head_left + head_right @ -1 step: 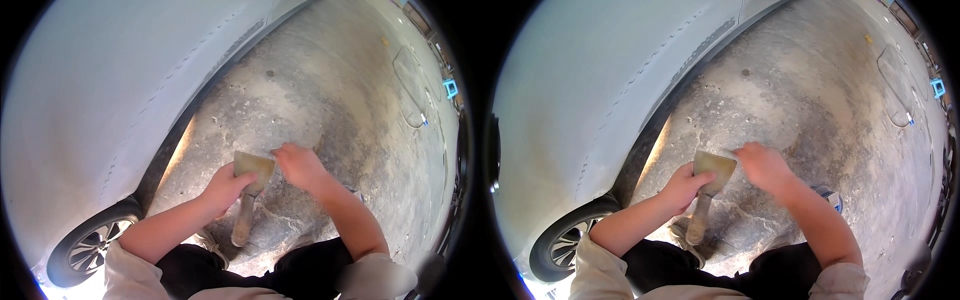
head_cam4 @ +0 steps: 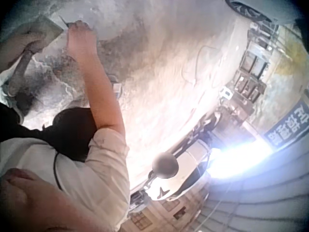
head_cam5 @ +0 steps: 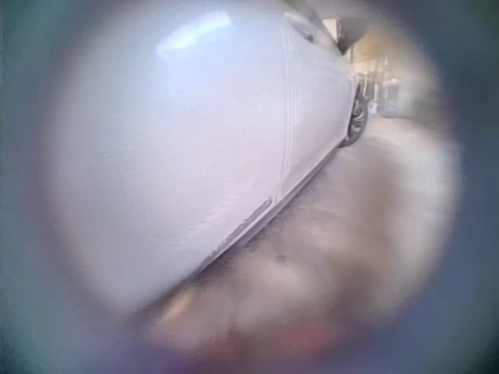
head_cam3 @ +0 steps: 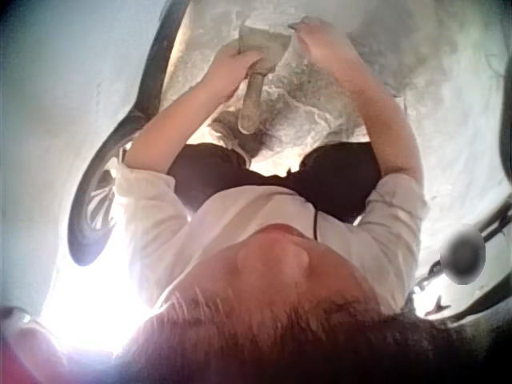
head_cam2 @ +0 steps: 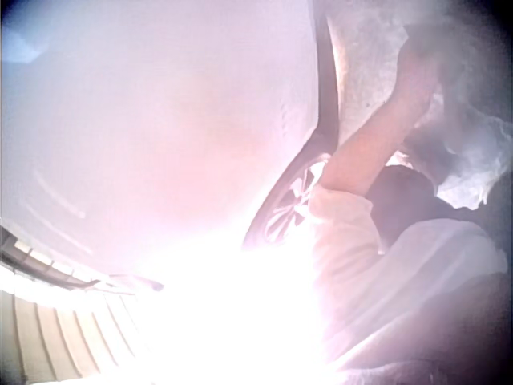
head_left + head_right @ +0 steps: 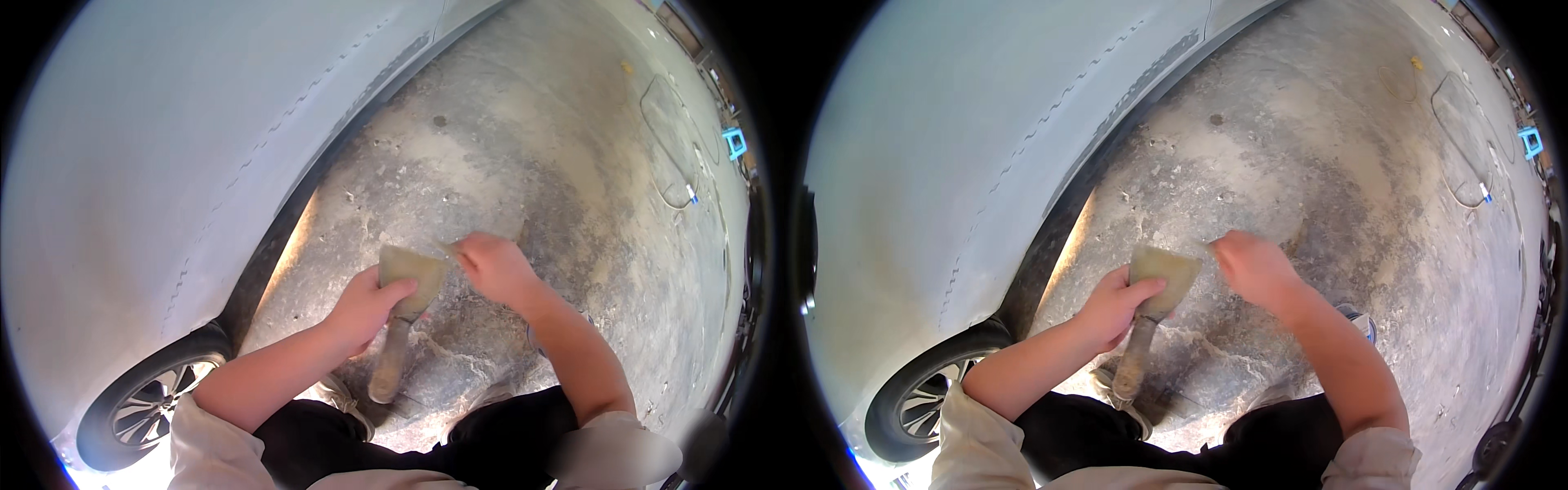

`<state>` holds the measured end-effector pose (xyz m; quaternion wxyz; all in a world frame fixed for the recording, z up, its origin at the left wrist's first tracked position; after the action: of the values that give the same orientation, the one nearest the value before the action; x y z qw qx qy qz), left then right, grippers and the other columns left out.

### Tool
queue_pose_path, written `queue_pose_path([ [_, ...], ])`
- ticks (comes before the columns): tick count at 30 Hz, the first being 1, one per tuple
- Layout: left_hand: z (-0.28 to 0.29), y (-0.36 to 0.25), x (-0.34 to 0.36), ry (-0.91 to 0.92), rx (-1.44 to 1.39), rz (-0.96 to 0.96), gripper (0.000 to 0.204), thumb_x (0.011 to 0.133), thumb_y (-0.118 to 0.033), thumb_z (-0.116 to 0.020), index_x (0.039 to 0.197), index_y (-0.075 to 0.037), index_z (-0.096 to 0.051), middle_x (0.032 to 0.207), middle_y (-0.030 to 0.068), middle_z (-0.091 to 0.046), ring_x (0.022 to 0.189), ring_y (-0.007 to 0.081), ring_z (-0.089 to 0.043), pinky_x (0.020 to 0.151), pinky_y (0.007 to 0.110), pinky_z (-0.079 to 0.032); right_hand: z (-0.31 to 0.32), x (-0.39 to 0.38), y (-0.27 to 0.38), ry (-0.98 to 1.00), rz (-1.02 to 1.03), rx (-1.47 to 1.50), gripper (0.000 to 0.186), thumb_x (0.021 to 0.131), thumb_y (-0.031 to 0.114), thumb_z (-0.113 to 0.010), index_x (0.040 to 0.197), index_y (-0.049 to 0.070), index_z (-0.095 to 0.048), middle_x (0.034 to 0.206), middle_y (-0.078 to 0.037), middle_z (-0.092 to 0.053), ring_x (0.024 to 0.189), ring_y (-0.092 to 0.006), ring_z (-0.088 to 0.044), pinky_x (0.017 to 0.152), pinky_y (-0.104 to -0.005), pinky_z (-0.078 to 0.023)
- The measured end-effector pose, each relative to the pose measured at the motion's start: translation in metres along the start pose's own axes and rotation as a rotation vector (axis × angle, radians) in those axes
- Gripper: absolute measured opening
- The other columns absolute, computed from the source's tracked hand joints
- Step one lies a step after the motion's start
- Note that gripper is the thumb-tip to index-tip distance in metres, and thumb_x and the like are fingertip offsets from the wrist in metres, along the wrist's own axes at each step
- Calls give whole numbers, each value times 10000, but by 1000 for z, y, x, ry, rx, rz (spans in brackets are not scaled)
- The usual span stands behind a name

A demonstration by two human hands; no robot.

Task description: The person prepares a body filler mixture by scooping a grey substance from a can onto a putty knife and adding a yellow hardener from a tube. They mix the two components together on the blade of the putty knife. The person then applies the mixed filler to a damaged area on the side panel of a white car using the putty knife.

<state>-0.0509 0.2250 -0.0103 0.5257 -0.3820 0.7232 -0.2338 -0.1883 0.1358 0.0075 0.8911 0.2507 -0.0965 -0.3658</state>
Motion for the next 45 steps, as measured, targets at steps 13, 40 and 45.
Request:
queue_pose_path([
  [13, 5, -18, -1, -117, 284, -72, 410, 981, -336, -556, 1153, 36, -552, 916, 119, -659, 725, 162, -655, 590, 285, -538, 13, -10, 7, -128, -149, 803, 253, 975, 197, -551, 1137, 24, -642, 641, -74, -581, 557, -125, -562, 531, -311, -482],
  [40, 31, -25, 5, -343, 416, -186, 460, 941, -217, -606, 1306, -12, -414, 1040, 129, -608, 804, 148, -616, 693, 287, -517, 23, 1, 28, -156, 19, -145, 211, 855, 84, -567, 1059, 31, -577, 976, -117, -578, 857, -300, -610, 691, -414, -506],
  [45, 2, -29, -10, -37, 520, -197, 880, 803, -192, -741, 1479, -97, -186, 1115, 139, -527, 776, 115, -544, 698, 303, -483, 50, -7, -3, -404, -271, 232, 170, 957, 157, -523, 1009, -2, -552, 916, -139, -618, 755, -297, -619, 657, -391, -477],
])
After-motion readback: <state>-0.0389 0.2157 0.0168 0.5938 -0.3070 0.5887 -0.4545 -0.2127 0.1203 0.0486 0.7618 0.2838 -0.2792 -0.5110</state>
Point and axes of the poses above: each hand's wrist, its own x-axis towards the middle knuckle, its own z-axis out of the back of the hand, y = z × x, the point moved 9 cm from there along x, towards the middle knuckle
